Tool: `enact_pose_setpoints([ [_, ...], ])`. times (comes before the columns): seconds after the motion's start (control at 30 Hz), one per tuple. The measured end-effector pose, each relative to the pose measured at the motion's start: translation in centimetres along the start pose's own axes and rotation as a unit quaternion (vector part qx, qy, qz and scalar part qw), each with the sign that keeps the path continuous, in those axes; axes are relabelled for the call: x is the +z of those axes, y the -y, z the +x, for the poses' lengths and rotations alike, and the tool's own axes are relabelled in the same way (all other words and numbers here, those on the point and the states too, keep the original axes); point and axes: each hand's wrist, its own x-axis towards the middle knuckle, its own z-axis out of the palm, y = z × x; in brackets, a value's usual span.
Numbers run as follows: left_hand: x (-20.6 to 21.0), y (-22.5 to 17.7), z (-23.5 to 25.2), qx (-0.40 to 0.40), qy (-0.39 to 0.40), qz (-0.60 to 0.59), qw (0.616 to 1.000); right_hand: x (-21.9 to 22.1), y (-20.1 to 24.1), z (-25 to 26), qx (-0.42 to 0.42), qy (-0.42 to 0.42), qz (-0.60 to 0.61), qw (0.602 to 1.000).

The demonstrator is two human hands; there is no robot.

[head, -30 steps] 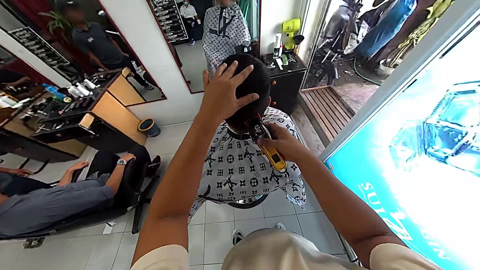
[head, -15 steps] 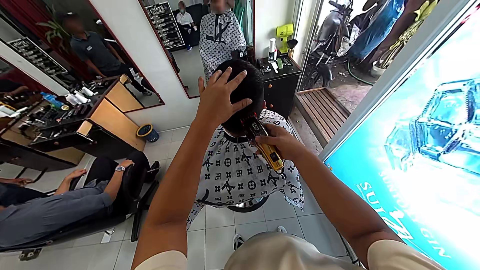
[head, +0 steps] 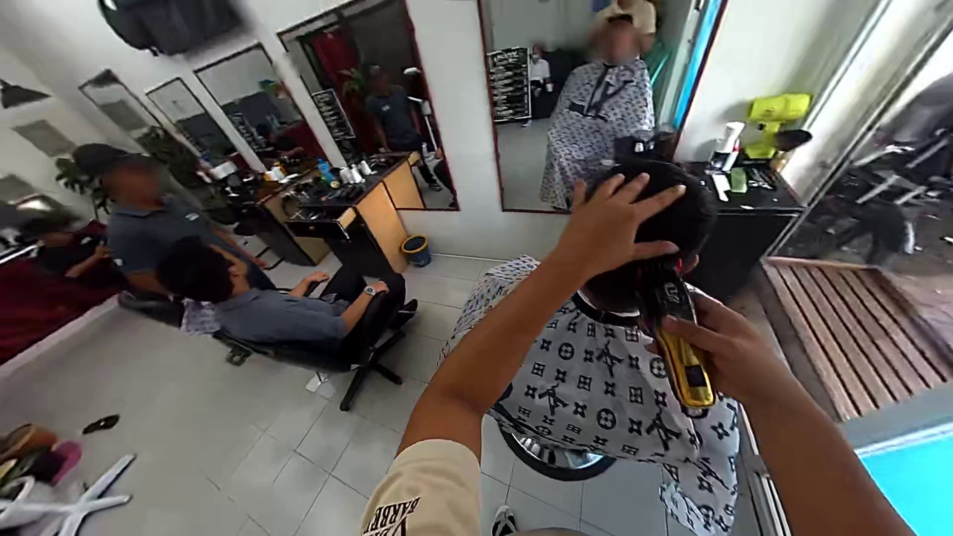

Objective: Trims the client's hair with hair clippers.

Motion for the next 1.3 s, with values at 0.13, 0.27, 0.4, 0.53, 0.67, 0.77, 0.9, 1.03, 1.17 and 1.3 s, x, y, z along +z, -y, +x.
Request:
enact_pose_setpoints([
  [0.13, -0.4, -0.1, -0.2, 0.002, 0.02, -0.013, 1.0, 0.1, -0.1, -0.3, 0.021, 0.0, 0.011, 1.0],
  [0.27, -0.6, -0.1, -0.2, 0.001, 0.032, -0.01, 0.999, -0.1, 0.9, -0.1, -0.011, 0.004, 0.02, 1.0],
  [0.4, -0.8, -0.3, -0.2, -0.006, 0.042, -0.012, 0.999, -1.2, -0.5, -0.3, 0.033, 0.011, 0.033, 0.999],
  [0.53, -0.6, -0.3, -0.1, -0.002, 0.043, -0.01, 0.999, -1.7, 0.6, 0.2, -0.004, 0.031, 0.064, 0.997],
  [0.67, -0.7, -0.4, 0.0, -0.006, 0.052, -0.005, 0.999, -2.2, -0.1, 0.0, 0.021, 0.027, 0.056, 0.998],
  [0.77, -0.6, -0.5, 0.0, -0.006, 0.052, -0.007, 0.999, -1.9, 0.3, 0.0, 0.016, 0.029, 0.047, 0.998],
  [0.9, -0.5, 0.1, -0.3, 0.008, 0.02, -0.02, 1.0, 0.0, 1.6, -0.7, 0.004, 0.04, 0.004, 0.999],
  [1.03, -0.8, 1.1, 0.0, 0.044, 0.06, -0.037, 0.997, 1.3, -1.6, -1.6, 0.073, 0.033, -0.057, 0.995],
  [1.17, -1.8, 1.8, 0.4, 0.074, 0.103, -0.032, 0.991, 2.1, -4.4, -0.9, 0.076, -0.015, -0.005, 0.997],
  [1.3, -3.0, 1.7, 1.0, 0.074, 0.148, -0.014, 0.986, 2.8, -5.3, -0.4, 0.068, -0.034, 0.017, 0.997],
])
